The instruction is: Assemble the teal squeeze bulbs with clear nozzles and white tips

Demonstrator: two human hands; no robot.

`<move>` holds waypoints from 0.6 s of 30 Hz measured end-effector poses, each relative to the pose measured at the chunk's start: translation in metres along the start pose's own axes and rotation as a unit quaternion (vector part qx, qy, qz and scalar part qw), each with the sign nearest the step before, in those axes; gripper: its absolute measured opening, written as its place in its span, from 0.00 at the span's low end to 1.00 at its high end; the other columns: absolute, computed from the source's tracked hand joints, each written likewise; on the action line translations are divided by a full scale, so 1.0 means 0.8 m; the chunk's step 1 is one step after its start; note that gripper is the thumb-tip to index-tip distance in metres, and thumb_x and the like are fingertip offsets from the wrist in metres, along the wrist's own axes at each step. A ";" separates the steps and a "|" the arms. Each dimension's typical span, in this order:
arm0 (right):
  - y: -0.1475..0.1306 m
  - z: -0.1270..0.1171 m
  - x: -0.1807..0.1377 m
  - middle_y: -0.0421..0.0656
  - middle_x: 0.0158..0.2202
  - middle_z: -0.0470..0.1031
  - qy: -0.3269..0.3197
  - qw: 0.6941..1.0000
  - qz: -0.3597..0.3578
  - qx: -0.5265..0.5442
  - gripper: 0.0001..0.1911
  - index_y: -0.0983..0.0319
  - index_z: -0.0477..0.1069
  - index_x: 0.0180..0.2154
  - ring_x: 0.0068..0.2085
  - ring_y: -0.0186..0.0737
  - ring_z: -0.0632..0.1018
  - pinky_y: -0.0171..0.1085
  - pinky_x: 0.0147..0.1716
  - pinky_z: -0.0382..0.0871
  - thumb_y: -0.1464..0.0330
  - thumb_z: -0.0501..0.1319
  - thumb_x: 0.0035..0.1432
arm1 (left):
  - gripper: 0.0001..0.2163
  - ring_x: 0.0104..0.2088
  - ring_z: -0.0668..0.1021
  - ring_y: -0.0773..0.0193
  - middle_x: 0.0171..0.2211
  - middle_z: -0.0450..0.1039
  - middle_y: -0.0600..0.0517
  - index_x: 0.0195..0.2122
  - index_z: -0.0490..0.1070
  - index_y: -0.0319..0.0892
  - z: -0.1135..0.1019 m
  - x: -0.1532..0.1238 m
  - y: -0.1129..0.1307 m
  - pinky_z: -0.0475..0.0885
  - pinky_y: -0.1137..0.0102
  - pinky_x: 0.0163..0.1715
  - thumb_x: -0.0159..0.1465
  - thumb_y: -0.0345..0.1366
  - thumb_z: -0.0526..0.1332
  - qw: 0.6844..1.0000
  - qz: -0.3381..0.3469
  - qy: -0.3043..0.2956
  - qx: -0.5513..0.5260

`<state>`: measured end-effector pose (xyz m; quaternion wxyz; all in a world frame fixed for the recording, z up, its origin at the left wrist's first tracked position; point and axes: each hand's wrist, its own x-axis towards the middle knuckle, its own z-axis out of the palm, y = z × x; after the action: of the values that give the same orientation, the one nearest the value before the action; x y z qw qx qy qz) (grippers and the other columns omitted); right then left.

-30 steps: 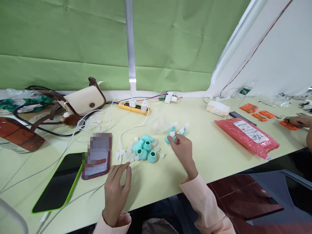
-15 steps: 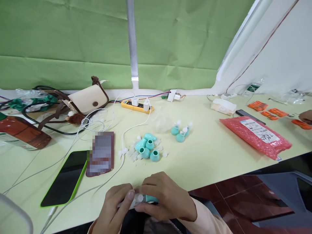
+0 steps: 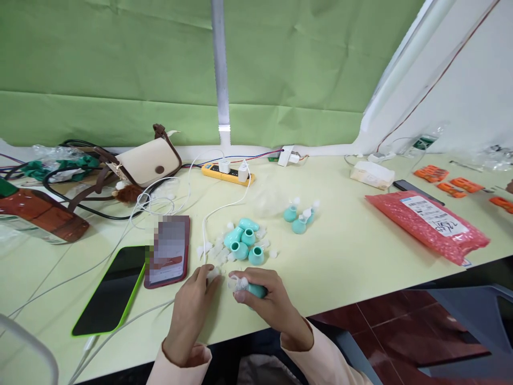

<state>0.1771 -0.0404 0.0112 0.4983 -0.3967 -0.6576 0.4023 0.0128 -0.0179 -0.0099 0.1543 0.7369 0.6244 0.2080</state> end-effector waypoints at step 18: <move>0.007 0.024 0.007 0.44 0.33 0.67 0.115 0.936 -0.158 -0.294 0.21 0.58 0.67 0.45 0.32 0.35 0.71 0.34 0.31 0.68 0.76 0.58 0.47 | 0.09 0.26 0.75 0.66 0.29 0.73 0.51 0.36 0.70 0.39 0.003 -0.031 0.034 0.74 0.71 0.27 0.53 0.31 0.62 0.903 0.041 0.213 -0.371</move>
<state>0.1579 -0.0360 0.0047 0.4892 -0.4597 -0.7389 0.0585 0.0341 -0.0471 -0.0016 0.2712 0.5896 0.4888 0.5830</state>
